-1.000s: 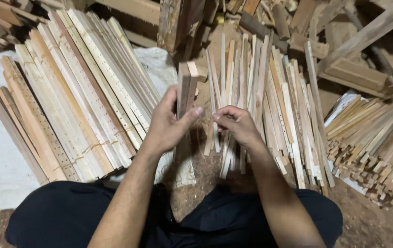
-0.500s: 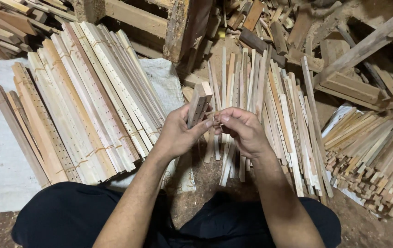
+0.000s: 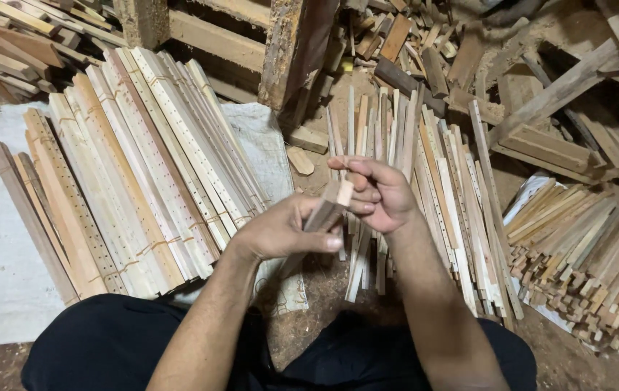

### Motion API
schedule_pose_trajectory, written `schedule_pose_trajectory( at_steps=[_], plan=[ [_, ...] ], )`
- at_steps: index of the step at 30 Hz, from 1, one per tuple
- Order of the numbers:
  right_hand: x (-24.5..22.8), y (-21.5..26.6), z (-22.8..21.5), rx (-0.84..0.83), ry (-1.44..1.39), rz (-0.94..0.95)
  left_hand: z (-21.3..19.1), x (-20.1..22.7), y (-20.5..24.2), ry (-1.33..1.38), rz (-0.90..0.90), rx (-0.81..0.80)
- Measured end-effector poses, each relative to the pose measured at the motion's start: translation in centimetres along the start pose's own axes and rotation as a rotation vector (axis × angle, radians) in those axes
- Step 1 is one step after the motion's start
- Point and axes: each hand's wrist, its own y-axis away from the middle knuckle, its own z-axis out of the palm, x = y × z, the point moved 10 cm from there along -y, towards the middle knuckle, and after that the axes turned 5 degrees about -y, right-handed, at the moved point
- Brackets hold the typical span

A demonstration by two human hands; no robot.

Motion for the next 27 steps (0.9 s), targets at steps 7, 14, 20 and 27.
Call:
schedule_pose_trajectory(
  at_steps=[7,14,20,27],
  plan=[
    [-9.1,-0.2,8.2,0.188,0.84,-0.138,1.0,1.4,-2.1,-0.05,0.084,0.163],
    [0.7,3.1,12.3,0.005,1.572,0.005,-3.1,1.1,-2.4,-0.096,0.087,0.44],
    [-0.9,6.1,5.1,0.248,1.399,-0.156,-6.3,0.9,0.1,-0.01,0.021,0.558],
    [-2.7,7.9,-11.3,0.545,0.526,-0.094,-4.2,0.4,0.6,0.101,0.002,0.383]
  ],
)
